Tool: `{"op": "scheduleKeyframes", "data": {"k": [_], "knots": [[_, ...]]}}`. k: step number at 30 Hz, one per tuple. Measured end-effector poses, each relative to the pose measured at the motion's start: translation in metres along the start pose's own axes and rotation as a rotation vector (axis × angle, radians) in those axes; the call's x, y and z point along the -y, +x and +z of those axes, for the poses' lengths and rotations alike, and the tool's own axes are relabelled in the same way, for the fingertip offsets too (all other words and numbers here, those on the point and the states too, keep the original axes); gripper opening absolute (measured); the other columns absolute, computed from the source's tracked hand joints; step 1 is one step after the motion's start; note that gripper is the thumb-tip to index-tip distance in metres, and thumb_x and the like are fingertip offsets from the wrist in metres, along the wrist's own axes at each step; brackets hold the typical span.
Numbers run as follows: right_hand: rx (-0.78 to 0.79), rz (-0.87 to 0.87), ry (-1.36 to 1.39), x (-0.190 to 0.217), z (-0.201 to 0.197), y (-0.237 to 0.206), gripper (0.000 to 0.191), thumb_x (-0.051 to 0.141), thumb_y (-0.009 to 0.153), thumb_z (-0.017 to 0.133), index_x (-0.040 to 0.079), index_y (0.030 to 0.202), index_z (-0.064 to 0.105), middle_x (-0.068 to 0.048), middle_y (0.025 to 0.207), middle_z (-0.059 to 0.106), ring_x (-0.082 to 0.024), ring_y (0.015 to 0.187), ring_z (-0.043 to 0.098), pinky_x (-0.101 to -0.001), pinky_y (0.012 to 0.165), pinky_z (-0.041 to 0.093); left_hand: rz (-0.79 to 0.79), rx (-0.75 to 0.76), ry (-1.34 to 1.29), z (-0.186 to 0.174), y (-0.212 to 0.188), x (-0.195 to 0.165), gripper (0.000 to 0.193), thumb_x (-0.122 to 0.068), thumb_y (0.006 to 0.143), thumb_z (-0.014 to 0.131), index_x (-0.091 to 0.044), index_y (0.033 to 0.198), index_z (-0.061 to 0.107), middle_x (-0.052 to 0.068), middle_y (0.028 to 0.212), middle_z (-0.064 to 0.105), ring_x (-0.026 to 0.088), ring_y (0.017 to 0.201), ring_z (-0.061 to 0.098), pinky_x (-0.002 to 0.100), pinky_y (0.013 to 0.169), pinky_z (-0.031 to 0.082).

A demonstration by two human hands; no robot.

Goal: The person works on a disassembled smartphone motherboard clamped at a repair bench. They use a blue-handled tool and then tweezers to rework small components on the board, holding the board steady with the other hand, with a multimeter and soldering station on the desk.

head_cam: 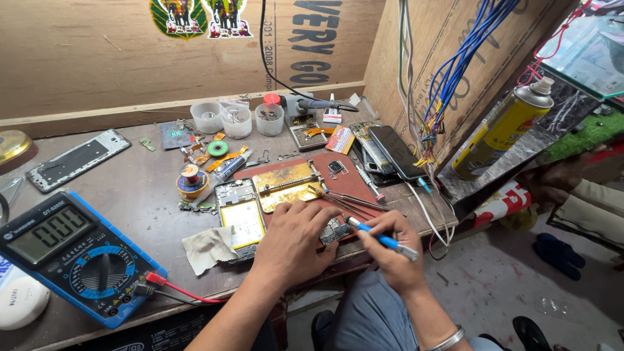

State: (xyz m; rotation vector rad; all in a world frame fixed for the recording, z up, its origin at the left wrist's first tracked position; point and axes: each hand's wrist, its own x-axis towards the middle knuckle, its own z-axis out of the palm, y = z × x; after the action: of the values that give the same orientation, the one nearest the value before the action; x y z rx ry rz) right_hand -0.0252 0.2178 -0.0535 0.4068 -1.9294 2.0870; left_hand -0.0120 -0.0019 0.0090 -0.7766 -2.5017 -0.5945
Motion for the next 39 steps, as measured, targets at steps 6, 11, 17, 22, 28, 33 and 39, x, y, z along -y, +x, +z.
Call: {"op": "scheduleKeyframes", "data": {"k": [6, 11, 17, 22, 28, 33, 39], "knots": [[0.123, -0.149, -0.269, 0.006, 0.002, -0.003, 0.014, -0.007, 0.076, 0.076, 0.003, 0.08, 0.067, -0.009, 0.098, 0.069, -0.012, 0.087, 0.066, -0.025, 0.078, 0.054, -0.005, 0.012, 0.007, -0.001, 0.0, 0.0, 0.057, -0.032, 0.072, 0.079, -0.015, 0.125, 0.063, 0.006, 0.098, 0.065, 0.027, 0.101, 0.06, 0.043, 0.091, 0.042], [0.039, -0.116, -0.286, 0.01, 0.006, -0.003, 0.012, -0.005, 0.076, 0.076, 0.003, 0.078, 0.067, -0.008, 0.097, 0.067, -0.012, 0.085, 0.065, -0.0254, 0.075, 0.054, 0.018, -0.012, -0.013, -0.003, 0.0, -0.001, 0.054, -0.031, 0.074, 0.078, -0.015, 0.123, 0.064, 0.006, 0.1, 0.066, 0.027, 0.102, 0.061, 0.043, 0.095, 0.042], [0.081, -0.138, -0.329, 0.012, 0.006, -0.004, 0.011, -0.005, 0.075, 0.077, 0.002, 0.077, 0.069, -0.008, 0.095, 0.069, -0.013, 0.085, 0.066, -0.0261, 0.076, 0.053, -0.01, 0.015, -0.001, -0.002, 0.0, 0.0, 0.056, -0.03, 0.073, 0.078, -0.015, 0.125, 0.064, 0.007, 0.099, 0.065, 0.028, 0.102, 0.06, 0.043, 0.093, 0.042], [0.037, -0.158, -0.359, 0.012, 0.01, -0.005, 0.011, -0.004, 0.075, 0.077, 0.002, 0.077, 0.068, -0.009, 0.094, 0.068, -0.014, 0.085, 0.066, -0.0268, 0.076, 0.053, 0.002, 0.004, 0.008, -0.003, 0.001, 0.0, 0.054, -0.032, 0.073, 0.078, -0.014, 0.123, 0.065, 0.007, 0.099, 0.065, 0.027, 0.102, 0.06, 0.044, 0.094, 0.041], [0.097, -0.102, -0.339, 0.014, 0.005, -0.001, 0.011, -0.001, 0.074, 0.082, 0.002, 0.077, 0.072, -0.009, 0.092, 0.074, -0.014, 0.082, 0.07, -0.0276, 0.074, 0.057, -0.003, 0.01, 0.006, -0.001, 0.001, 0.0, 0.057, -0.032, 0.072, 0.078, -0.014, 0.124, 0.065, 0.007, 0.098, 0.065, 0.028, 0.101, 0.06, 0.043, 0.093, 0.041], [0.097, -0.117, -0.369, 0.009, 0.002, 0.001, 0.01, 0.0, 0.075, 0.083, 0.003, 0.078, 0.073, -0.008, 0.092, 0.074, -0.014, 0.084, 0.071, -0.0265, 0.075, 0.057, 0.005, 0.005, 0.015, -0.001, 0.001, 0.0, 0.056, -0.032, 0.073, 0.079, -0.014, 0.124, 0.064, 0.007, 0.098, 0.065, 0.027, 0.101, 0.06, 0.044, 0.093, 0.041], [0.167, -0.098, -0.319, 0.01, -0.008, 0.006, 0.014, -0.004, 0.073, 0.079, 0.001, 0.074, 0.066, -0.01, 0.087, 0.068, -0.014, 0.08, 0.065, -0.0261, 0.073, 0.052, -0.022, 0.022, 0.006, -0.003, 0.001, -0.002, 0.055, -0.031, 0.072, 0.078, -0.015, 0.123, 0.064, 0.006, 0.099, 0.066, 0.027, 0.101, 0.06, 0.043, 0.093, 0.042]]}}
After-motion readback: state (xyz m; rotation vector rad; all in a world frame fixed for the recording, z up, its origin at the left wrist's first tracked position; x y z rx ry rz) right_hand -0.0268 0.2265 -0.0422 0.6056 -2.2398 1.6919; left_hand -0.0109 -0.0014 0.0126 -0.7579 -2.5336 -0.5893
